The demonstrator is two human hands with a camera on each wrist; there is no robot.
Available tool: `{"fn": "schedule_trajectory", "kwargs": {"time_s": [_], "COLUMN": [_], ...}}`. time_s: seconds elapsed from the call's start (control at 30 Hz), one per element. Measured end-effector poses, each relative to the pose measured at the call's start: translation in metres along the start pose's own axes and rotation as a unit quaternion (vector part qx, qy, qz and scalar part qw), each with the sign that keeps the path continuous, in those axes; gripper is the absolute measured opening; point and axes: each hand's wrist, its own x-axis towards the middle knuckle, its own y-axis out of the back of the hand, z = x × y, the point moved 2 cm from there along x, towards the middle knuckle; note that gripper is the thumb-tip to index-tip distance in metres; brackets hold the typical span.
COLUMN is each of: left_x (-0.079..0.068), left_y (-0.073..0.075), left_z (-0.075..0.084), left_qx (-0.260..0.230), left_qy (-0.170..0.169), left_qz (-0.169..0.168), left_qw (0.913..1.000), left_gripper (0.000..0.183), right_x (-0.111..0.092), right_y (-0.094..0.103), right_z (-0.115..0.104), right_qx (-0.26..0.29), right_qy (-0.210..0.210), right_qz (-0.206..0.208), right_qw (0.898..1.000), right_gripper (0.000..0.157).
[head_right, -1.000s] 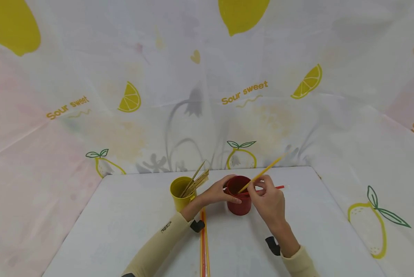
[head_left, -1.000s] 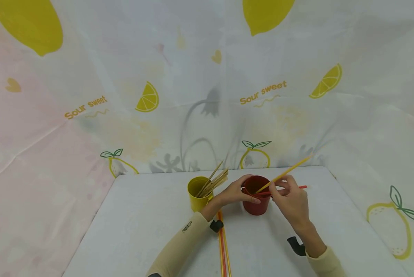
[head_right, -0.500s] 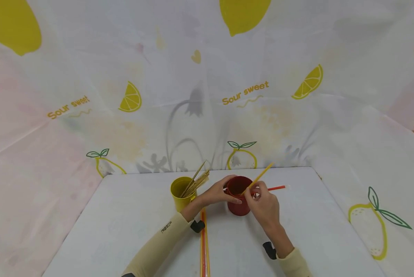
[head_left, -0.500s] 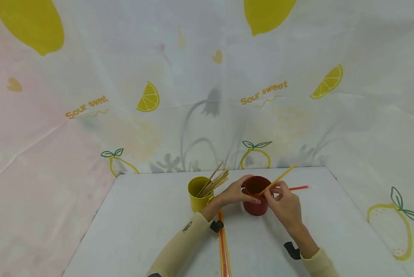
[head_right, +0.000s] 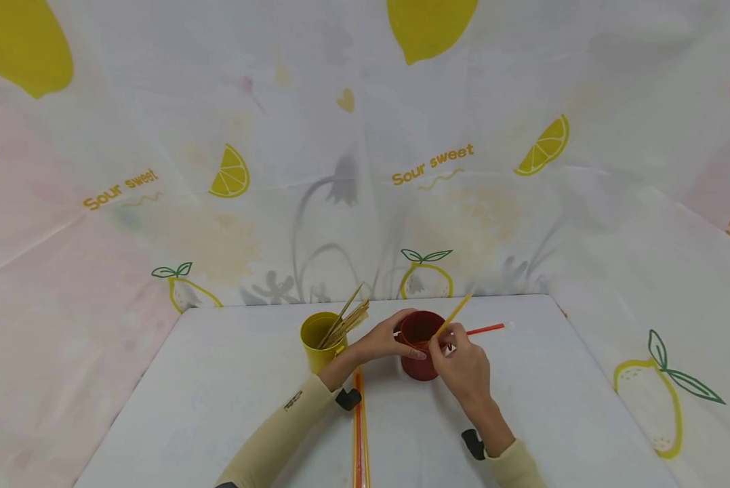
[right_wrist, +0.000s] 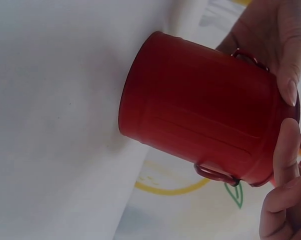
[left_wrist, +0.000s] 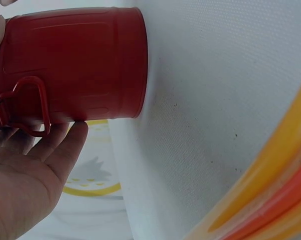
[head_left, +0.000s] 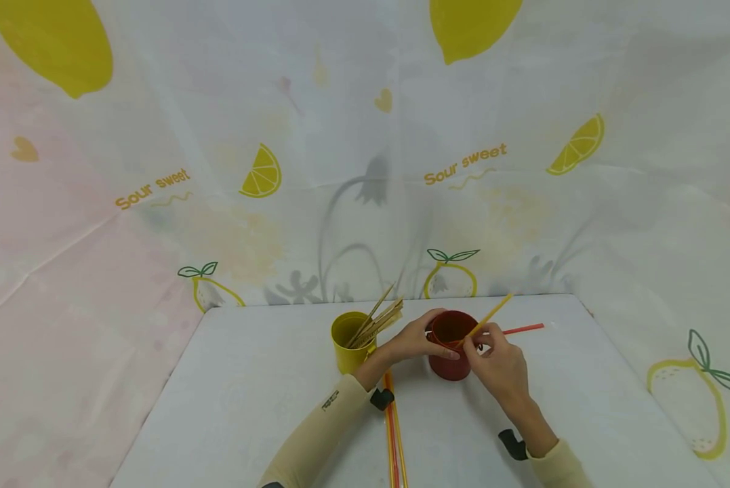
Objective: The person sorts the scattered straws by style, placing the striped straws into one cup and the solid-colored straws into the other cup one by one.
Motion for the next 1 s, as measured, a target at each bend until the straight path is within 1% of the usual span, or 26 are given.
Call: {"fn": "schedule_trajectory", "kwargs": {"time_s": [0.23, 0.43, 0.67, 0.8, 1.0], "left_x": [0.0010, 0.0005, 0.0016, 0.0016, 0.0001], "left_y": [-0.0002, -0.0005, -0.0003, -0.0001, 0.0001], "left_z": [-0.0025, -0.0036, -0.0046, -0.0044, -0.0022], "left_qx": [0.000, 0.008, 0.010, 0.010, 0.005], "left_qy": [-0.005, -0.002, -0.006, -0.004, 0.001], "left_qz": [0.005, 0.008, 0.006, 0.005, 0.004], "left_qw": [1.0000, 0.9999, 0.9999, 0.9999, 1.0000], "left_gripper": [0.073, 0.073, 0.074, 0.075, 0.074], "right_x": [-0.0018, -0.0035, -0.0032, -0.0031, -0.0041], "right_y": [-0.0009, -0.0015, -0.0001, 0.0019, 0.0068], "right_z": [0.0003, 0.0001, -0.0016, -0.0028, -0.0028], "right_qx": [-0.003, -0.006, 0.007, 0.011, -0.001], "right_qy": [0.011, 0.013, -0.015, -0.020, -0.033], "right_qz": [0.000, 0.004, 0.003, 0.009, 0.012], "right_qw": [1.000, 1.000, 1.000, 1.000, 0.999], "right_gripper": [0.022, 0.023, 0.023, 0.027, 0.030]}}
